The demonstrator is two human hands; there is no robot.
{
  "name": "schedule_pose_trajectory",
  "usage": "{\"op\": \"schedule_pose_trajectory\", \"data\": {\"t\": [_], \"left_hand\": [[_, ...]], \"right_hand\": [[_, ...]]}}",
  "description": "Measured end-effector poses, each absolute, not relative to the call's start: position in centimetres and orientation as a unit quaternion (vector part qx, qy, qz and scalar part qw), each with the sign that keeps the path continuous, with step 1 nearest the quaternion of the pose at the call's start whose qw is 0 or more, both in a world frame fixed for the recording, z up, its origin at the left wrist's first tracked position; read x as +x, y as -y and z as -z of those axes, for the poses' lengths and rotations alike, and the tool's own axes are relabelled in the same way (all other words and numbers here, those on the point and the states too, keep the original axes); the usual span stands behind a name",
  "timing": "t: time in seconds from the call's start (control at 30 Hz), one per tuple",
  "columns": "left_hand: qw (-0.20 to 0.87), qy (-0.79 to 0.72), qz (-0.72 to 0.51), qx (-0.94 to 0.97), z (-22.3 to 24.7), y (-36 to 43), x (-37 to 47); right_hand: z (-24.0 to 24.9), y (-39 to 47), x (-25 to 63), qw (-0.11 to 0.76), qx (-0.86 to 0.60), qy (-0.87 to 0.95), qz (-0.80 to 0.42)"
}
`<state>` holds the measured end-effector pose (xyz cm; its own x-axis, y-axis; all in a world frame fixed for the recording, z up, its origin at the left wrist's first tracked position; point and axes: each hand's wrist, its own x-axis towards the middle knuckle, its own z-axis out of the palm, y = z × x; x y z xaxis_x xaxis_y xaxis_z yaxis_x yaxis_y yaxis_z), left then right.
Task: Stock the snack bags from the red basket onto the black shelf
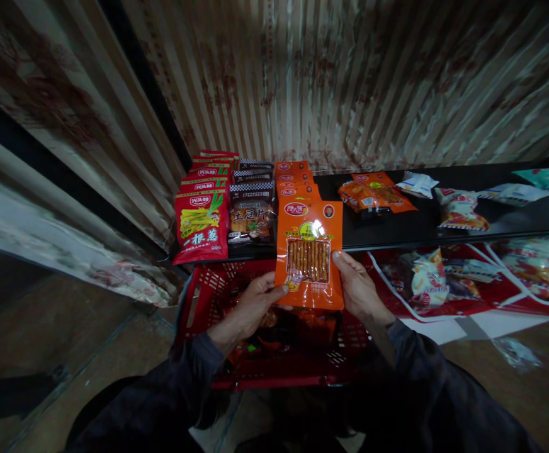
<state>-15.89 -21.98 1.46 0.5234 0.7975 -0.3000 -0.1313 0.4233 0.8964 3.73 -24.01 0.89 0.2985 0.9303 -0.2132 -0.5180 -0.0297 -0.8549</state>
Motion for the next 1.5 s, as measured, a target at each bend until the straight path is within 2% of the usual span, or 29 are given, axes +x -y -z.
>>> {"op": "schedule_pose_trajectory", "data": {"t": [0.17, 0.37, 0.63, 1.5], "left_hand": [[0.744, -0.387, -0.327, 0.436, -1.4, 21.7, -15.8], [0.730, -0.396, -0.370, 0.417, -1.4, 21.3, -15.8], [0.722, -0.405, -0.386, 0.408, -1.5, 21.2, -15.9], [0.714, -0.447, -0.334, 0.423, 0.1, 22.6, -15.4]], "right_hand": [[-1.0, 24.1, 3.8, 0.657, -0.444, 0.238, -0.561], [-1.6, 24.8, 3.8, 0.604, -0.402, 0.328, -0.605], [-1.4, 24.9, 3.8, 0.565, -0.388, 0.349, -0.639], [1.6, 25.1, 5.5, 0.539, -0.378, 0.343, -0.670]]}}
